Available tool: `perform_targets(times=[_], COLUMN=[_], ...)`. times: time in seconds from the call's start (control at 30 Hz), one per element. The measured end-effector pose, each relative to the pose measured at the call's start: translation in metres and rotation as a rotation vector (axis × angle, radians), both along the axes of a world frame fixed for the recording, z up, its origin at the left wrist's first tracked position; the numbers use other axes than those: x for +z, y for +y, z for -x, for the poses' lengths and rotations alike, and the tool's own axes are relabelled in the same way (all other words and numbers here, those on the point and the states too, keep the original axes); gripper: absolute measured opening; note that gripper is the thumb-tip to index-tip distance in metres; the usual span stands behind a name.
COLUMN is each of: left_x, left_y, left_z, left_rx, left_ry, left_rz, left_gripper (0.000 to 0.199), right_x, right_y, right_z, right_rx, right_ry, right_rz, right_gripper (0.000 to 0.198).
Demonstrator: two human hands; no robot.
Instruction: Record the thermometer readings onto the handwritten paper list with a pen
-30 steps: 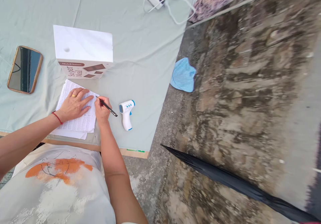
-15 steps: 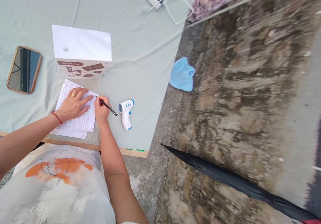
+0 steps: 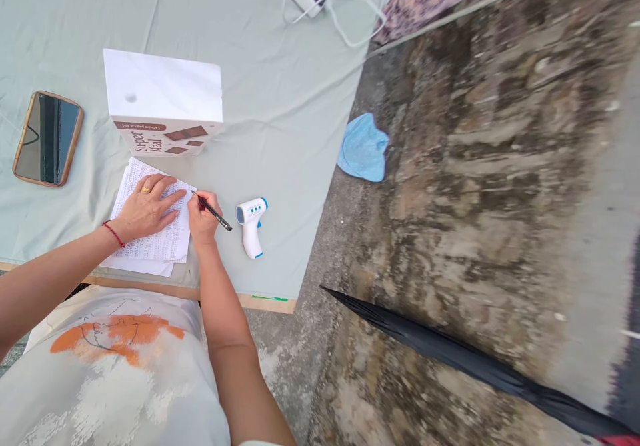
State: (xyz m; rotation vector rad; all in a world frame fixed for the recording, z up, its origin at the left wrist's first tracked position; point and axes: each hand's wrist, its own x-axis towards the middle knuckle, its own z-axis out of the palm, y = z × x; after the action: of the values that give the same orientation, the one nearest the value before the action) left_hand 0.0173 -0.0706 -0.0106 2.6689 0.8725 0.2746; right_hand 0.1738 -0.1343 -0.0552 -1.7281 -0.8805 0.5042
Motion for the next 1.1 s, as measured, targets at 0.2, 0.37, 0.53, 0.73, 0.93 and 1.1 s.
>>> perform_targets(times=[0.2,0.37,0.53,0.73,0.93,1.1], left_x=[0.0,-0.001,-0.001,-0.001,-0.006,-0.008], left_y=[0.0,0.0,0.0,0.001,0.006,0.015], left_z=[-0.001,-0.001,-0.001,0.0,0.003,0.011], left_rx=[0.003,0.012,0.01,0.013,0.037,0.095], left_ry=[-0.006,-0.028,-0.017,-0.047,-0.104,-0.224], left_rz=[0.006,0.024,0.018,0.055,0.074,0.116], left_gripper=[0.041,0.041,0.041,0.04,0.028,0.021], right_x=[0.0,0.0,0.001,-0.005,-0.003,-0.005], right_y=[0.0,0.0,0.0,0.002,-0.01,-0.035], right_z=[0.0,0.001,0.001,0.0,-0.01,-0.031], right_rx=[-0.036,-0.037,-0.022,-0.089,-0.071,0.071], right_ry=[0.03,0.012,-0.001,0.025,-0.095,-0.373], right_rz=[-0.032,-0.014,-0.028,-0.068,-0.062,-0.006], right_gripper=[0.017,0.018,0.018,0.02,0.03,0.036])
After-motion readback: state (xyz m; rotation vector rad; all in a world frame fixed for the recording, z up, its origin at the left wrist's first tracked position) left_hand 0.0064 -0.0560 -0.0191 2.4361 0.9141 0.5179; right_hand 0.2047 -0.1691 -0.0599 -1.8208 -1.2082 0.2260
